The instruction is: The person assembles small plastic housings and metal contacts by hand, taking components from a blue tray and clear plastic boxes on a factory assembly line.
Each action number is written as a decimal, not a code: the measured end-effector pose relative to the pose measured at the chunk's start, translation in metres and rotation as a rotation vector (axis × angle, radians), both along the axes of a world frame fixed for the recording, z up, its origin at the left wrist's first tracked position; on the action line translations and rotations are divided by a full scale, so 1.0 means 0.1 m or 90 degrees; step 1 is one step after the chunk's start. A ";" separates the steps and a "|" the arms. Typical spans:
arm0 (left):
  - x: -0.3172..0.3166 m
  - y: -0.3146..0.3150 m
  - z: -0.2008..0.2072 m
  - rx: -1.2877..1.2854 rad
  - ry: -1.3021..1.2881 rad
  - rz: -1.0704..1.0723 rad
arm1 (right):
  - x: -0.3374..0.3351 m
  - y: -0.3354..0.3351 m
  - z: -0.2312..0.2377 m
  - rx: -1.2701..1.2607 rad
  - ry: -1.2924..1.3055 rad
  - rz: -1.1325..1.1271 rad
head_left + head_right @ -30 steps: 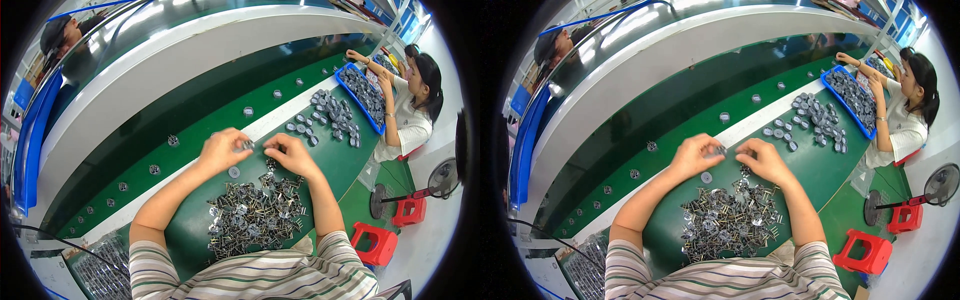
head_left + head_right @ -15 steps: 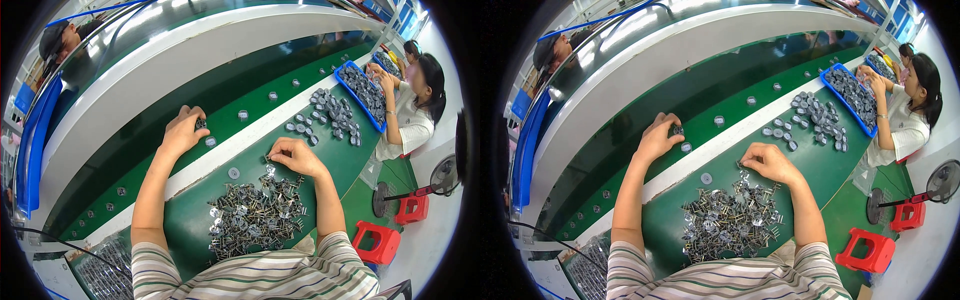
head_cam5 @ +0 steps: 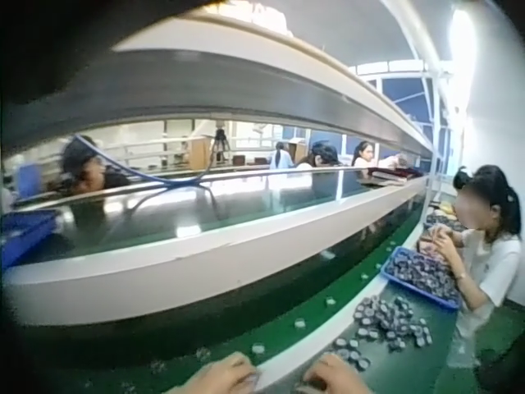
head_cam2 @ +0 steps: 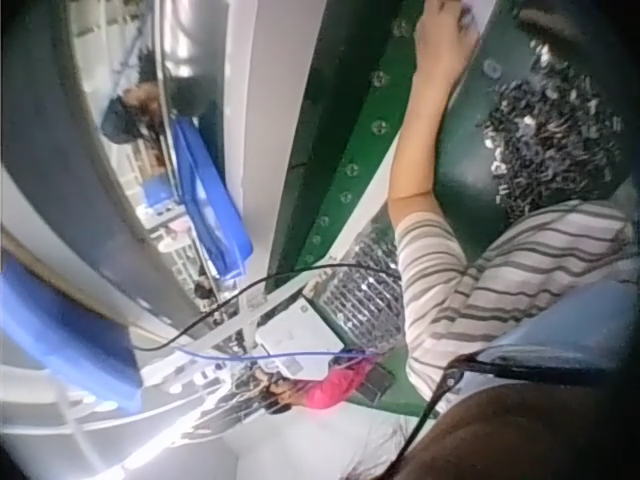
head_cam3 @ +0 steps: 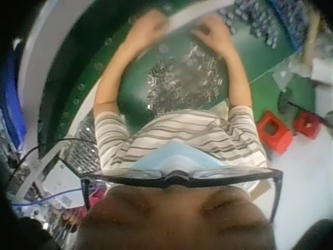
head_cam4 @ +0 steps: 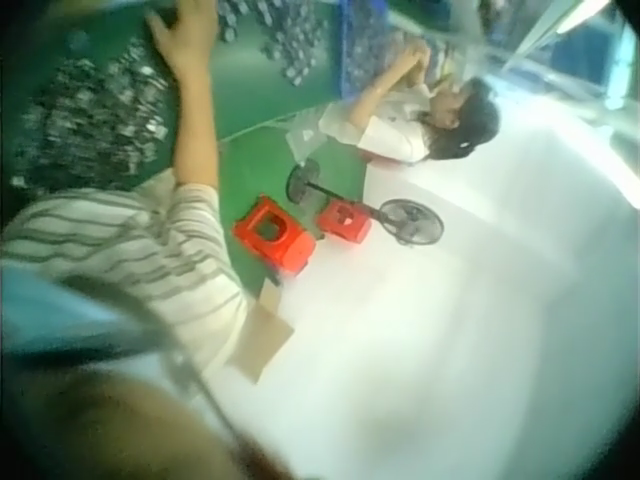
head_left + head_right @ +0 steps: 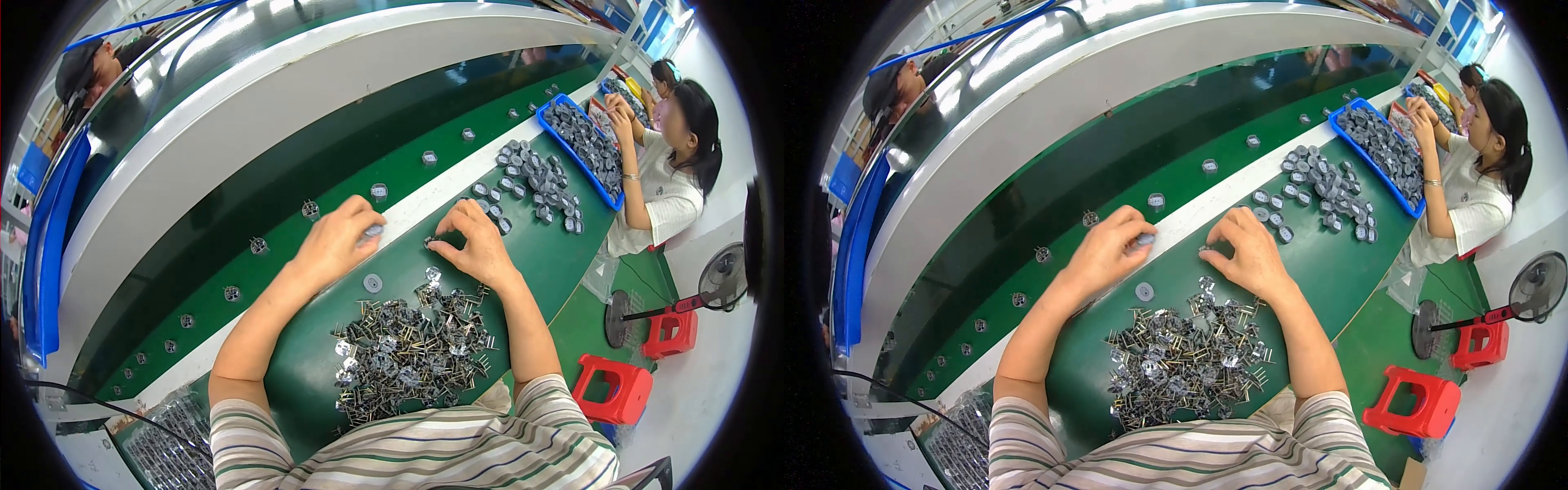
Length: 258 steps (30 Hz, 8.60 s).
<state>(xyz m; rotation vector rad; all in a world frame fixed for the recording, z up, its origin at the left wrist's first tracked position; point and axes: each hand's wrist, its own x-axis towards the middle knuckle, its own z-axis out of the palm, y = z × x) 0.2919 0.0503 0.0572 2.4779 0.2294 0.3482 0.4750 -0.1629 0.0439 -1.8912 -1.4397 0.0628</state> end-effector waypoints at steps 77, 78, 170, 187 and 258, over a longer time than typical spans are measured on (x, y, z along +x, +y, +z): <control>0.12 -0.27 -0.38 -0.009 -0.043 -0.063 | -0.16 0.01 -0.13 -0.125 0.071 0.009; 0.12 -0.27 -0.38 -0.008 -0.033 -0.063 | -0.14 0.02 -0.19 -0.072 0.034 0.037; 0.15 -0.31 -0.48 -0.016 -0.087 -0.023 | -0.22 0.26 -0.29 0.043 0.028 0.053; 0.01 0.20 -0.16 0.282 -0.043 0.208 | -0.05 -0.06 -0.01 -0.252 0.260 0.361; 0.12 -0.26 -0.25 -0.106 -0.037 -0.020 | 0.01 -0.01 -0.23 -0.057 0.097 0.046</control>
